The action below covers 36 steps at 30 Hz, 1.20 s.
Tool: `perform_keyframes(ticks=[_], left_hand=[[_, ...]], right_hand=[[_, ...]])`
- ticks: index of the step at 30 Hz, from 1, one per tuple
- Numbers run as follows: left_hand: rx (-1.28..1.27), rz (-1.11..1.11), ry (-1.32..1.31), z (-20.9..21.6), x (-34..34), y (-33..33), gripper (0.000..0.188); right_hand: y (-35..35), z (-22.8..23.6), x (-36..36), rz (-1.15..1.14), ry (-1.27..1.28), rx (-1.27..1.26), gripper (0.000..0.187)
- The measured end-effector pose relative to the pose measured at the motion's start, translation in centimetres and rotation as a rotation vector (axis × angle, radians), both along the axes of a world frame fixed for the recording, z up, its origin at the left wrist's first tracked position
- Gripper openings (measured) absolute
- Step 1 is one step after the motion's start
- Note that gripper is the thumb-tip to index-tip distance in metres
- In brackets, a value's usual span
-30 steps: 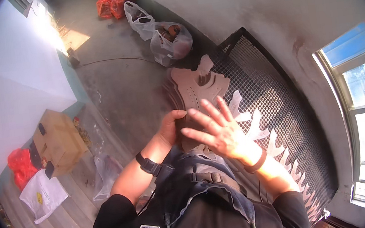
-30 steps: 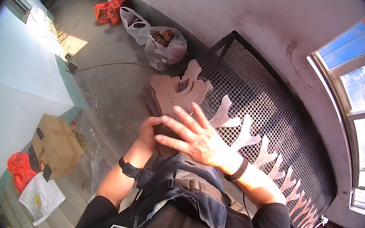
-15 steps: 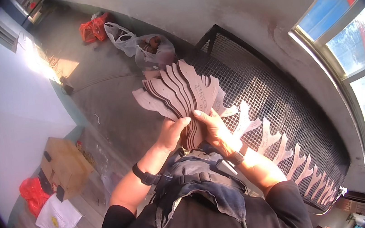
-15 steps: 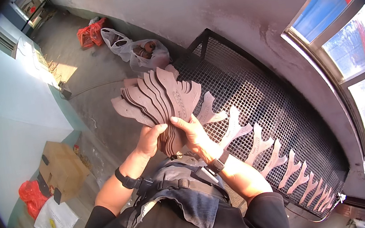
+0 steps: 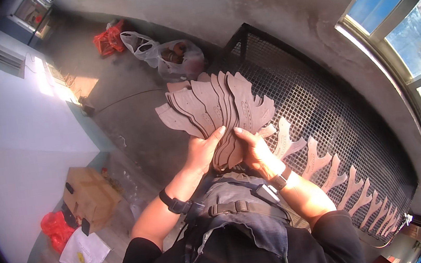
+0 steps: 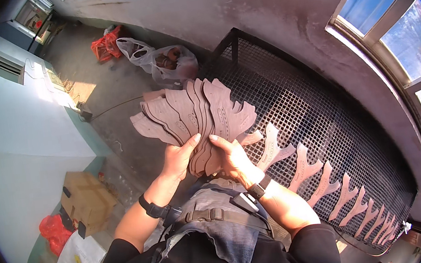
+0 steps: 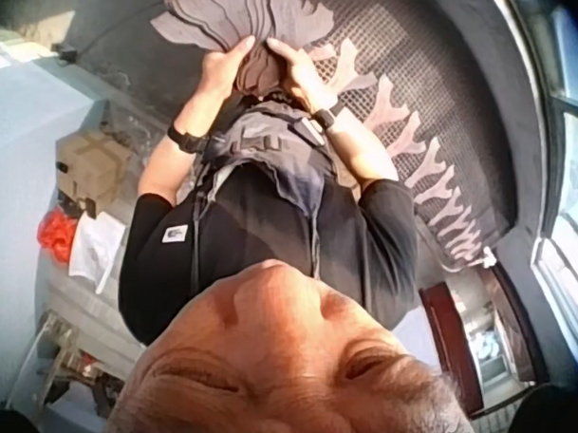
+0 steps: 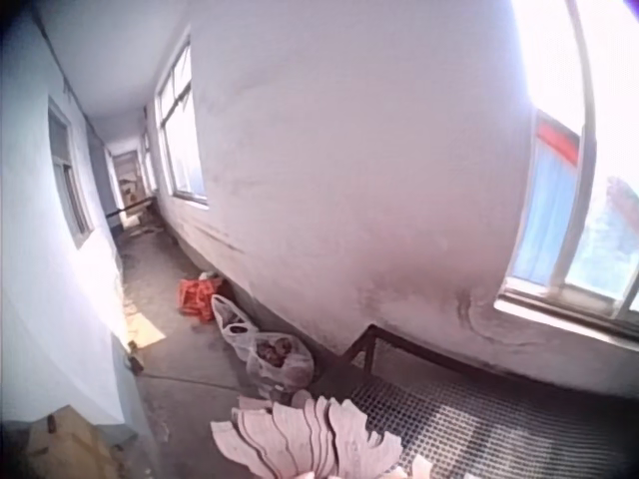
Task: The person gathers leather pieces from a mesh table, stacks them, and spreads them back out before using a spray gun to apply a substance to them.
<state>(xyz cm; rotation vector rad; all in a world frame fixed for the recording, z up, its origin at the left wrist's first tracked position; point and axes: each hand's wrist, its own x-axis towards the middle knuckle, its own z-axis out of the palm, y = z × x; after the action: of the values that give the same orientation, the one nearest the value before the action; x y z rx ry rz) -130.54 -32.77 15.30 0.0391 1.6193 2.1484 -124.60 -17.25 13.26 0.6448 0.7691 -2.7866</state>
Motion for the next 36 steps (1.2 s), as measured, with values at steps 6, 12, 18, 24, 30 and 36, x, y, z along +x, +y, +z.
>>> perform_keyframes(ticks=[6,12,18,24,30,36], left_hand=[[-0.028,-0.179,-0.057,0.0,-0.9,0.0,0.039],[-0.123,-0.118,0.115,-0.8,-1.3,2.7,0.041],[-0.23,-0.061,0.183,-1.5,-1.4,4.4,0.041],[-0.085,0.153,-0.107,-0.2,-1.4,0.5,0.033],[-0.207,0.339,-0.184,-1.3,2.6,-8.1,0.036],[-0.272,0.532,-0.255,-3.0,8.1,-12.8,0.04]], right_hand=[[2.9,-0.9,-0.3,0.009,-0.01,-0.038,0.056],[4.7,-2.5,-0.3,0.009,0.005,-0.036,0.06],[6.1,-3.2,-0.1,-0.067,-0.019,-0.067,0.06],[11.0,-5.8,-2.1,-0.247,-0.001,0.133,0.044],[17.3,-8.9,-12.4,-0.405,0.001,0.266,0.036],[20.9,-17.7,-14.5,-0.487,-0.221,0.24,0.043]])
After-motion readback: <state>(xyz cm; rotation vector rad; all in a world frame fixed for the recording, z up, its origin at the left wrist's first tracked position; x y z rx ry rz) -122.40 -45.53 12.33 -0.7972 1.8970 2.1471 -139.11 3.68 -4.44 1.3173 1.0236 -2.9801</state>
